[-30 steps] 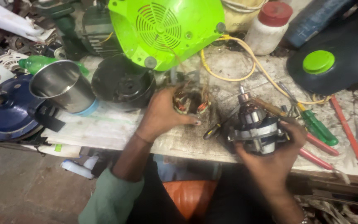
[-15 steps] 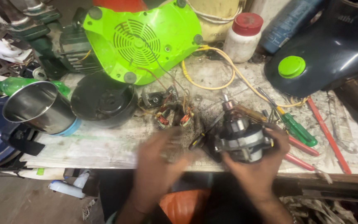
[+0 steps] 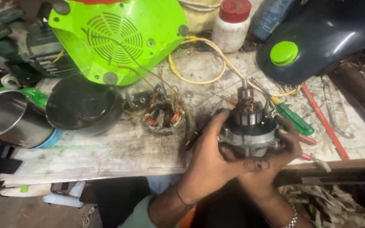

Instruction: The person works on a disassembled blender motor at a cluttered workbench. They first handle the motor housing and armature with a screwdriver, separate the armature from the housing, then repeatedly rub the copper commutator with a sanding block, rotating the armature to sand its surface.

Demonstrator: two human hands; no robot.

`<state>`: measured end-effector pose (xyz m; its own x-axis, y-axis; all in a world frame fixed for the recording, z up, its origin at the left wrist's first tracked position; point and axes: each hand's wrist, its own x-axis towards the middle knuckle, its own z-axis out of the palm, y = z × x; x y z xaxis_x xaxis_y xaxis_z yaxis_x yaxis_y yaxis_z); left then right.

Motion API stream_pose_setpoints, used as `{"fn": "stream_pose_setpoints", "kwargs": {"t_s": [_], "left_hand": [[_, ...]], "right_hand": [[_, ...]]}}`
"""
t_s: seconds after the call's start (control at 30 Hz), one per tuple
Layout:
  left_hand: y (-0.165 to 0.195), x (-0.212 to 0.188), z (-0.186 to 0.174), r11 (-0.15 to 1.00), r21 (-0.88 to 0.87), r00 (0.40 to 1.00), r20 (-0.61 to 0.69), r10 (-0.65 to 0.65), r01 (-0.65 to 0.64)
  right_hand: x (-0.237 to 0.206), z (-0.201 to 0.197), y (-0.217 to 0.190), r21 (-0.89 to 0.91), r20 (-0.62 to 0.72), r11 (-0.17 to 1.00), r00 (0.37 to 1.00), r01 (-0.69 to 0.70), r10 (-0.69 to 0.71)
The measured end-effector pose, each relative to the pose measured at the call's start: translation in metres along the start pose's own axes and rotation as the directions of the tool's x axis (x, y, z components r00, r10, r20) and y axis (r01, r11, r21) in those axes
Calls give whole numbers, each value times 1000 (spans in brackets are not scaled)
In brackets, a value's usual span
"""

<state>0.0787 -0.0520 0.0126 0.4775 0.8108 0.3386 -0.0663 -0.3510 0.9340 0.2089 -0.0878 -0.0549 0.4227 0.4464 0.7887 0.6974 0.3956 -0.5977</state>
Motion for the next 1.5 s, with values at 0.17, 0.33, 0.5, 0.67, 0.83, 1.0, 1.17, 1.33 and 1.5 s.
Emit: {"fn": "stream_pose_setpoints", "kwargs": {"t_s": [0.17, 0.33, 0.5, 0.67, 0.83, 1.0, 1.17, 1.33, 1.5], "left_hand": [[7, 8, -3, 943, -329, 998, 29, -47, 54], [19, 18, -35, 986, -150, 995, 49, 85, -77], [11, 21, -42, 942, -332, 997, 34, 62, -47], [-5, 19, -38, 950, -313, 988, 151, 45, 5], [-11, 12, -37, 891, -454, 985, 152, 77, 1], [-9, 0, -46, 846, -532, 985, 161, 66, 31], [-8, 3, -55, 940, -321, 974, 147, 175, -120], [0, 0, -62, 975, -74, 964, 153, 217, -208], [4, -1, -67, 963, 52, 959, 119, 256, -263]], "right_hand": [[2, -7, -5, 171, 110, 982, 989, 79, -98], [2, -8, -3, 372, 210, 928, 971, 30, -115], [-2, -10, 6, 450, 299, 893, 944, -10, -140], [-8, -18, 10, 532, 326, 835, 944, -138, -51], [-1, -22, 2, 572, 382, 801, 922, -179, -67], [21, -32, -16, 589, 476, 746, 879, -312, -7], [55, -46, -30, 509, 530, 807, 848, -298, -22], [80, -41, -56, 378, 569, 887, 822, -266, 4], [106, -21, -79, 397, 563, 908, 817, -138, -122]]}}
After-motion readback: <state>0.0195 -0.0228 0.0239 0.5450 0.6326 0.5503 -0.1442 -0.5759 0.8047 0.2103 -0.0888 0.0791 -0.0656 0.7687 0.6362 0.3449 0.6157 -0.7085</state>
